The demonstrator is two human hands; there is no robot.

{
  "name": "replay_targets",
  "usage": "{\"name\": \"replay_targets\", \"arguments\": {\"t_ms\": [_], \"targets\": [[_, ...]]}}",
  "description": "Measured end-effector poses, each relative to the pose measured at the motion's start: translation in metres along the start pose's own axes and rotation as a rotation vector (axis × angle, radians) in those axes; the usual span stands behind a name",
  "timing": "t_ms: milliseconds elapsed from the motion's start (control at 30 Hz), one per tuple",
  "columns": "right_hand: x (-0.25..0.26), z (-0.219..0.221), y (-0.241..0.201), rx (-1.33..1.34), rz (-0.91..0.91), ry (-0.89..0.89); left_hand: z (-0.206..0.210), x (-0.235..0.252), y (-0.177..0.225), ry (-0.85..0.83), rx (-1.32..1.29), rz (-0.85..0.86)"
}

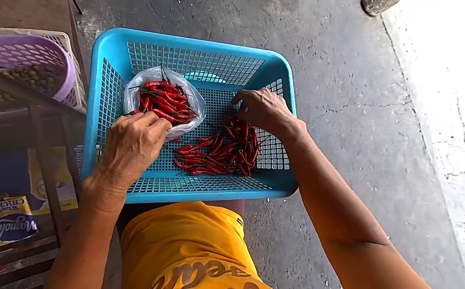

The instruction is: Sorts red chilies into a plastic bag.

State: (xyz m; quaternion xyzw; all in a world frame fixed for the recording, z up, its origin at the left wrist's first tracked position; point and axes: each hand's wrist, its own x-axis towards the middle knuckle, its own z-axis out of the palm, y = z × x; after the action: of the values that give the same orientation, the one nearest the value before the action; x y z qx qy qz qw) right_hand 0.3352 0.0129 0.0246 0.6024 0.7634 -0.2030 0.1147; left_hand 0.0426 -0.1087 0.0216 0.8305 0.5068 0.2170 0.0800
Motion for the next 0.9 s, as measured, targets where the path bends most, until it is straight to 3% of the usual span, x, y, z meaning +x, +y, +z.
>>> {"name": "replay_targets", "arguments": {"t_ms": [133, 667, 800, 900], "targets": [[0.000, -0.002, 0.014, 0.210, -0.105, 0.075, -0.001, 0.000, 0.002, 0.001, -0.003, -0.023], [-0.001, 0.007, 0.015, 0.079, -0.176, -0.071, -0.003, 0.001, 0.006, 0.002, 0.000, -0.088], [0.003, 0.012, 0.022, 0.110, -0.278, -0.028, -0.011, 0.033, 0.036, 0.085, 0.078, 0.020], [0.000, 0.008, 0.023, 0.218, -0.311, 0.032, -0.007, 0.075, 0.067, 0.044, 0.136, 0.115]]}}
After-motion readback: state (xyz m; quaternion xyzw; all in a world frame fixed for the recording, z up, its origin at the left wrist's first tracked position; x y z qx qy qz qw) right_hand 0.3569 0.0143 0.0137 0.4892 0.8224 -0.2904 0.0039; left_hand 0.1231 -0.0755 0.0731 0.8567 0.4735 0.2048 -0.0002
